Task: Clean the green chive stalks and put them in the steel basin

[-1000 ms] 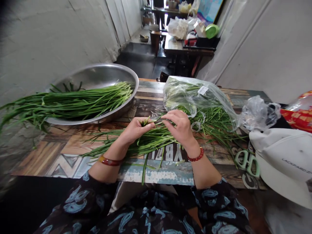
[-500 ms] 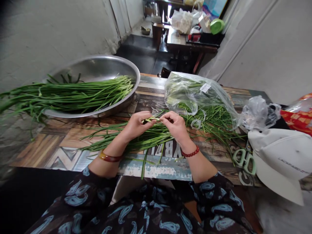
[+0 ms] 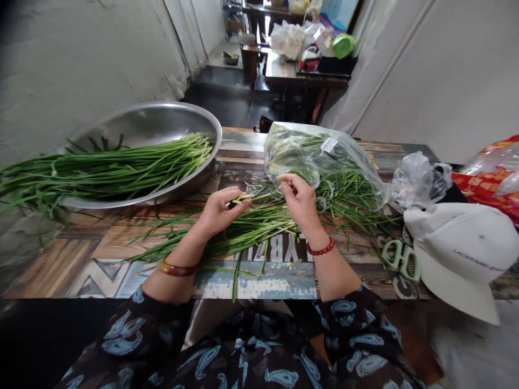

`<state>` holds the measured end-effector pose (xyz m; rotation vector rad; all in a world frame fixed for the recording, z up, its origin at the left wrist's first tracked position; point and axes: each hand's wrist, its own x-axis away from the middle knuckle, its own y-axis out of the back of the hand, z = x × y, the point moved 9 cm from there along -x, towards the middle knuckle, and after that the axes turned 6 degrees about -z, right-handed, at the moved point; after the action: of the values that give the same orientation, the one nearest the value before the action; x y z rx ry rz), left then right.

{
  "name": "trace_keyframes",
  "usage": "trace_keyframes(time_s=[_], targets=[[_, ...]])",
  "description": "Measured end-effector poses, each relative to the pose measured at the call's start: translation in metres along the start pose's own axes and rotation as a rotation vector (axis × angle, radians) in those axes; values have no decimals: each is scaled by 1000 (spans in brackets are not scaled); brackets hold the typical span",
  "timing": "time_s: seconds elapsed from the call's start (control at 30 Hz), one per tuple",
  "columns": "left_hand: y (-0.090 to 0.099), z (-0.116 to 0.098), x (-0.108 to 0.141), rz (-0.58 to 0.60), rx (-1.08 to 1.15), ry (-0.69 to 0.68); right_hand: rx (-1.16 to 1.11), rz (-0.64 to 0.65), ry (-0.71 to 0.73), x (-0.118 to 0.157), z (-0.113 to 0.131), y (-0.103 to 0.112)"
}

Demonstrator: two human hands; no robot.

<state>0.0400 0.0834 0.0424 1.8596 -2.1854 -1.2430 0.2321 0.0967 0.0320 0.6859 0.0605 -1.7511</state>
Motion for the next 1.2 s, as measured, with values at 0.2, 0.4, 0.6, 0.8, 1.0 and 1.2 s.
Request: trace_keyframes(time_s=[0.2, 0.4, 0.6, 0.8, 1.0, 1.2], targets=[[2, 1, -1, -10, 22, 24, 47, 87, 227, 3, 29, -8], [-7, 4, 0, 60, 0, -25, 61, 69, 323, 11, 43, -15], [-21, -2, 4, 188, -170, -128, 125, 62, 393, 18, 52, -23], [43, 0, 0, -305, -454, -135, 170, -6, 134, -4, 8, 6], [86, -18, 18, -673, -472, -214, 248, 403, 148, 1, 2, -13], [42, -17, 6, -319, -512, -138, 347, 535, 277, 20, -6, -47]])
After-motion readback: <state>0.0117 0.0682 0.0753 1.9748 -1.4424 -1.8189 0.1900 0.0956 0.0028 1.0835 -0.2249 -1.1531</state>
